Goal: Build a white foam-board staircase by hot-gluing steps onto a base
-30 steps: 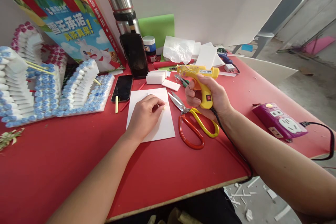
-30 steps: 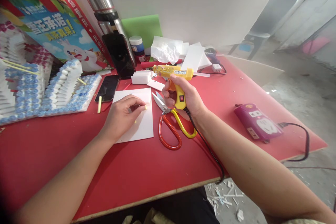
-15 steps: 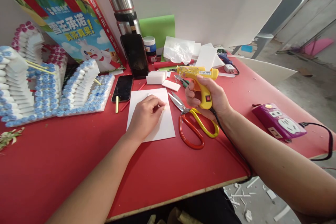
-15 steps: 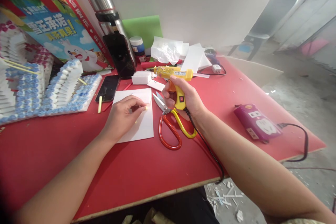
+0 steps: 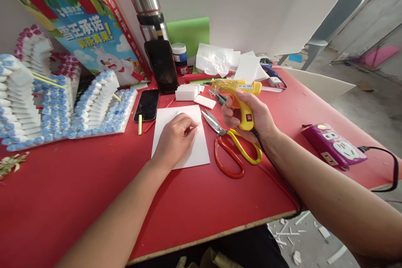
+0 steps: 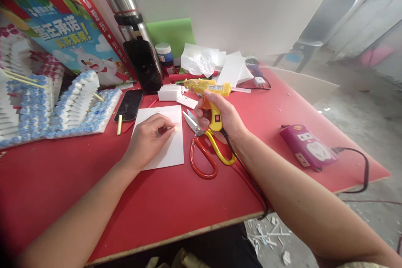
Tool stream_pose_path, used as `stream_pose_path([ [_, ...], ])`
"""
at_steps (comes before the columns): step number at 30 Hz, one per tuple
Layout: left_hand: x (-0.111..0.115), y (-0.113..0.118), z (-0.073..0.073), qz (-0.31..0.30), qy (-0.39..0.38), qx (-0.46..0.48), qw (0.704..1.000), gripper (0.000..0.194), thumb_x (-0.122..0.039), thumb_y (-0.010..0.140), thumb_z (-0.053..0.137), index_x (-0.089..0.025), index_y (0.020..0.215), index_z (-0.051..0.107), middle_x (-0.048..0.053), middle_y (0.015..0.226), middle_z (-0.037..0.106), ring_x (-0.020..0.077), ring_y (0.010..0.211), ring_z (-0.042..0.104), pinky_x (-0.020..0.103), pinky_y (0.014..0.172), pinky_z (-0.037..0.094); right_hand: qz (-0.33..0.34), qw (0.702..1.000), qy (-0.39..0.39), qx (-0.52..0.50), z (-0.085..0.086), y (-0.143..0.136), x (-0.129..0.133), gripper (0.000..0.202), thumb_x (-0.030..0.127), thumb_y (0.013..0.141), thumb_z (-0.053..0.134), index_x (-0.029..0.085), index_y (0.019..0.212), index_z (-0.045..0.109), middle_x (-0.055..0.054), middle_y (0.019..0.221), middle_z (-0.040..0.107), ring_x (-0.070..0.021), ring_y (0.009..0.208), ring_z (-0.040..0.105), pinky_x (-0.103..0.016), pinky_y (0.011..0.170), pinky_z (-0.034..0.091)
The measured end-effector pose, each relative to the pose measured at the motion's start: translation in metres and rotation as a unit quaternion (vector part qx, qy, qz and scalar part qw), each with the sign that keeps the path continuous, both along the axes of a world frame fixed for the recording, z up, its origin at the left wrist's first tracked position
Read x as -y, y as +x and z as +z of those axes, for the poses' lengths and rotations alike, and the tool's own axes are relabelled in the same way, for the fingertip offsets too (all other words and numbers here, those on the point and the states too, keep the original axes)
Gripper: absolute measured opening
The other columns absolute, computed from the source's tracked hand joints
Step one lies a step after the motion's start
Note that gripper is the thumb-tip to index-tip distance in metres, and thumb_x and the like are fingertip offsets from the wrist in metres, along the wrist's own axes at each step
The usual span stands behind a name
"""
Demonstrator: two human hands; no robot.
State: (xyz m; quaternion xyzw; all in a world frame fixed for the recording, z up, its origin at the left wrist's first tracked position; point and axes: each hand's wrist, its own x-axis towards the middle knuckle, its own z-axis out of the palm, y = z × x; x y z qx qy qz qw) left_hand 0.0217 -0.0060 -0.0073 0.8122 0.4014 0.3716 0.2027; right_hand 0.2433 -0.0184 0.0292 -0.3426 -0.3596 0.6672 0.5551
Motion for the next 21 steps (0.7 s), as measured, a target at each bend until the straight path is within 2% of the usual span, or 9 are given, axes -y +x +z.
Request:
stream_pose_path([
  [12,0.0003,0.0002,0.001,-0.017,0.006,0.008,1.0,0.016,-0.007,0.089,0.058,-0.019,0.082,0.064,0.003,0.086,0.063,0.0155,0.078,0.06,0.03,0.07,0.047,0.007,1.0,-0.007,-0.012,-0.0003,0.0012,-0.0013,0.03,0.045,0.083,0.068,0.018,0.075,0.06,0.002,0.064,0.052,-0.0067,0.045,0.038,-0.023,0.044,0.034],
  [21,0.0029,-0.0048,0.0009,0.002,0.012,-0.024,1.0,0.022,-0.011,0.09,0.059,-0.023,0.104,0.07,0.002,0.097,0.064,0.012,0.072,0.056,0.026,0.066,0.047,0.0,1.0,-0.013,-0.004,0.0006,0.0006,-0.0006,0.03,0.045,0.084,0.068,0.018,0.074,0.059,0.001,0.064,0.054,-0.0073,0.045,0.039,-0.024,0.044,0.033],
])
